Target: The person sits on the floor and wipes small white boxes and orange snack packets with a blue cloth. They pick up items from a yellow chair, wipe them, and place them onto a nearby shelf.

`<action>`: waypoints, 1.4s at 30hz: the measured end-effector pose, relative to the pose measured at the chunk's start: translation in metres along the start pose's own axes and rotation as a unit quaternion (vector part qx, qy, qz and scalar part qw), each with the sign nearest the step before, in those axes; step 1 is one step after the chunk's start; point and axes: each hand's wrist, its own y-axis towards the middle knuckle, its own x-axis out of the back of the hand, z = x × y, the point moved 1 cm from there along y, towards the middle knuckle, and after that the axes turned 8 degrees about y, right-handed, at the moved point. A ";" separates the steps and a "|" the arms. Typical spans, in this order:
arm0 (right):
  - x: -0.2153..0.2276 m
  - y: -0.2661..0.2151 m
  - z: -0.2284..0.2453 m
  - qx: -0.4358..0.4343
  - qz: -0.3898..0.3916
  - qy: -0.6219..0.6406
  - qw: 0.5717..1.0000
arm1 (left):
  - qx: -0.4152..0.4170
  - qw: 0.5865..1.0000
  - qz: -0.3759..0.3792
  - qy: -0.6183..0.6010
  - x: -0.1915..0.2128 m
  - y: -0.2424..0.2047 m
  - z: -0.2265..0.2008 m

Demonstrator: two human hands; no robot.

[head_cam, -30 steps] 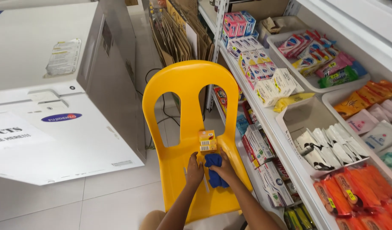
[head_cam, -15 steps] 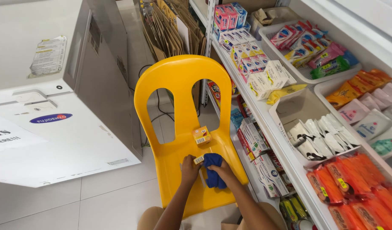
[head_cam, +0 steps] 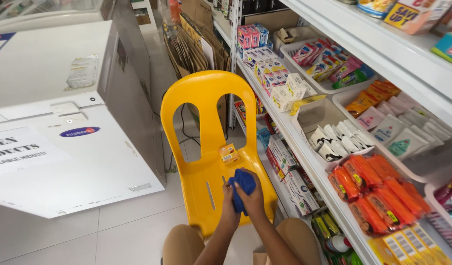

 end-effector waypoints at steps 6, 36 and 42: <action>0.019 -0.006 -0.014 -0.255 -0.118 0.073 0.957 | -0.069 0.977 0.013 0.201 -0.050 -0.070 -0.040; 0.093 -0.080 0.096 -0.201 -0.204 0.228 0.931 | -0.203 0.922 0.042 0.328 -0.107 -0.174 -0.100; 0.107 -0.108 0.082 -0.273 -0.050 0.282 0.919 | -0.303 0.867 0.050 0.393 -0.094 -0.158 -0.124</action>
